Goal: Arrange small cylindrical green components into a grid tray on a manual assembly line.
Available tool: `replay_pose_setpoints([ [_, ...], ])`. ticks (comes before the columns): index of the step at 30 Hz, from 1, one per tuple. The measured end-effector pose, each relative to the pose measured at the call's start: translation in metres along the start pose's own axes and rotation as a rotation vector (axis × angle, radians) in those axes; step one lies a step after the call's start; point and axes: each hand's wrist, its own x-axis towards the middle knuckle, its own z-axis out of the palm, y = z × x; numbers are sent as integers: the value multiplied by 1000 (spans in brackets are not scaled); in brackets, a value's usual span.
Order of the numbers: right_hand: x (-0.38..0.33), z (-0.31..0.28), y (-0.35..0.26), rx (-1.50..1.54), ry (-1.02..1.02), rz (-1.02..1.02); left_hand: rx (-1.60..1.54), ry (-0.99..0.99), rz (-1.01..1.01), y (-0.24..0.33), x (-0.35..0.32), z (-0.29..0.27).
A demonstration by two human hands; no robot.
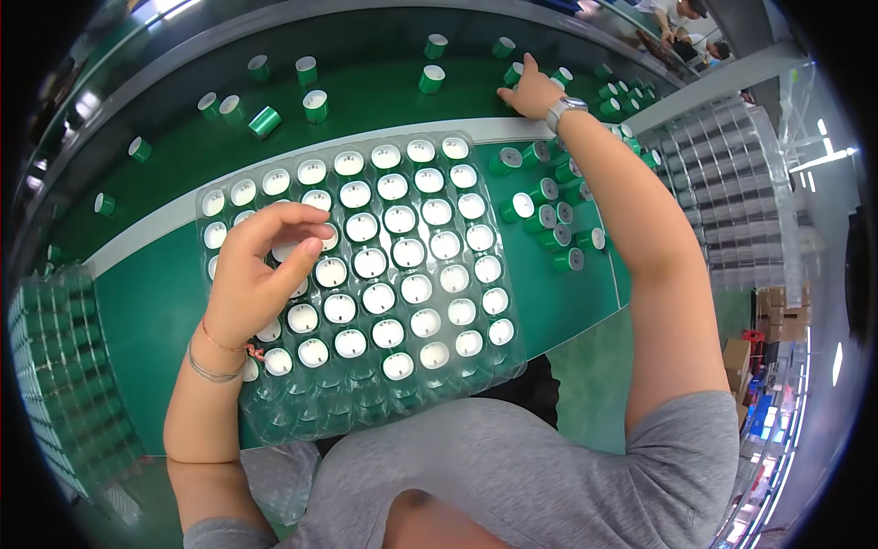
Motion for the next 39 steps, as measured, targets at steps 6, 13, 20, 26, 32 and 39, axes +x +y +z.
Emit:
replay_pose_setpoints([
  [6,51,19,14,-78,70,-57,18,-8,32,-3,6,-1],
  [13,-50,-38,-73,503,156,-291,-3,3,48,-6,9,0],
  [20,-224,-42,-166,1253,-399,-393,-290,-25,-26,0,-1,1],
  [26,-230,-11,-179,1325,-369,-631,-405,-48,-124,5,4,-1],
  [32,-220,-10,-162,1458,-292,-335,-362,35,-62,-2,3,-3],
  [39,-212,1,-158,1619,-272,-466,-298,55,-6,-6,7,-2],
])
